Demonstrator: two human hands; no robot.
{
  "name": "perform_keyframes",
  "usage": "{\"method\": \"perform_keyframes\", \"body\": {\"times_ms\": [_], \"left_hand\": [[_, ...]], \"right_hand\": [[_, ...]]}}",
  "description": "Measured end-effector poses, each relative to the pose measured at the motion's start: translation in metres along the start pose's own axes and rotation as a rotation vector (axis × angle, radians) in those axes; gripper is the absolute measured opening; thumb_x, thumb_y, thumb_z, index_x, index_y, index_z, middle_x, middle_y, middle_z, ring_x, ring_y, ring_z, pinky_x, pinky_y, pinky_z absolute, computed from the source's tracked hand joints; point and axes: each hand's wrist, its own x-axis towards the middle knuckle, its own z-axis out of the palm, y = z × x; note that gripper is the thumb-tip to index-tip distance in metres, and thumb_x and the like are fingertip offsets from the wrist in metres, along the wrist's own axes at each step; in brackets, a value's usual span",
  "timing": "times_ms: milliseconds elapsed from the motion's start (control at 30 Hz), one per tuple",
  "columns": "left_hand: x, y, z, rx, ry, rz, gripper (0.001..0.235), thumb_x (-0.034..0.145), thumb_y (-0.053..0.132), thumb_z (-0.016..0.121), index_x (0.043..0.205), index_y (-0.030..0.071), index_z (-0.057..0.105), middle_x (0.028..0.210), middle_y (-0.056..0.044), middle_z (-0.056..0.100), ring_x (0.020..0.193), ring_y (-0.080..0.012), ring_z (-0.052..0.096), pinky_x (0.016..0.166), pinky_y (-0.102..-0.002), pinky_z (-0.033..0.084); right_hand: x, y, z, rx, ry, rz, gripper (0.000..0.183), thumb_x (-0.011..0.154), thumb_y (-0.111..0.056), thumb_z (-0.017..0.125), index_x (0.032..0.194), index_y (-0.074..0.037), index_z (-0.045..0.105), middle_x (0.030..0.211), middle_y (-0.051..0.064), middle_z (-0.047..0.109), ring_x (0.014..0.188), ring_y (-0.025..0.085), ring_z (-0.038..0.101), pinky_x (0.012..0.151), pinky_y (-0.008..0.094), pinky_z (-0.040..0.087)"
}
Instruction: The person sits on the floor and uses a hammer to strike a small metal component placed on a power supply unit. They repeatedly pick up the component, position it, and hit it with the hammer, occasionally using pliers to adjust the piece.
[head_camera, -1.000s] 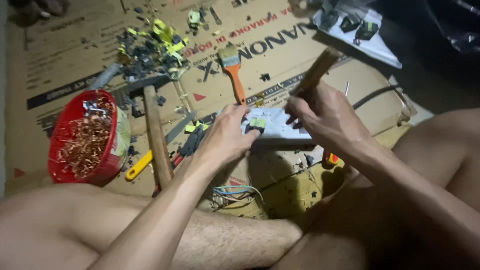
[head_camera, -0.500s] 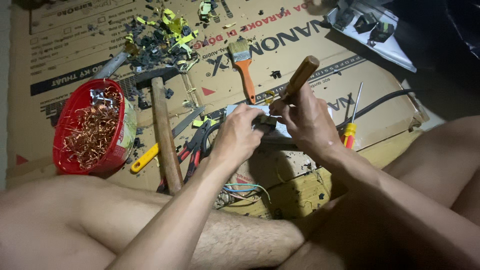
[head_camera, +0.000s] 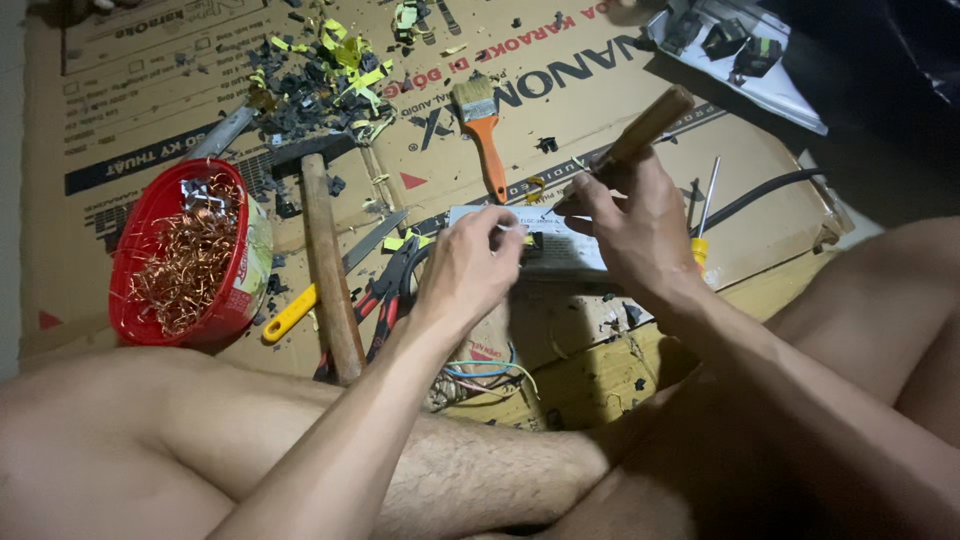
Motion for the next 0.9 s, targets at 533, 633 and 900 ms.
{"method": "perform_keyframes", "body": {"times_ms": [533,633,900], "left_hand": [[0.01,-0.019,0.003,0.05,-0.026,0.13,0.034,0.089,0.011,0.063,0.121,0.01,0.072,0.104,-0.018,0.067,0.09,-0.0318,0.073,0.081,-0.043,0.058],[0.008,-0.015,0.001,0.044,-0.034,0.13,0.034,0.09,0.01,0.063,0.123,0.009,0.071,0.106,-0.019,0.067,0.093,-0.0333,0.072,0.083,-0.044,0.058],[0.003,-0.008,-0.002,0.058,-0.064,0.13,0.036,0.089,0.006,0.063,0.124,0.008,0.07,0.109,-0.02,0.067,0.103,-0.0397,0.071,0.089,-0.047,0.058]], "right_hand": [[-0.015,-0.012,0.007,-0.275,-0.21,-0.032,0.015,0.102,-0.001,0.051,0.116,0.0,0.046,0.108,0.028,0.07,0.102,0.043,0.073,0.085,0.059,0.061],[-0.014,-0.008,0.005,-0.275,-0.218,0.018,0.015,0.103,-0.007,0.054,0.115,-0.002,0.047,0.106,0.025,0.07,0.098,0.039,0.075,0.082,0.053,0.063],[-0.009,0.004,0.006,-0.474,-0.211,-0.05,0.02,0.1,-0.01,0.065,0.111,-0.007,0.048,0.101,0.018,0.074,0.086,0.031,0.077,0.071,0.046,0.064]]}}
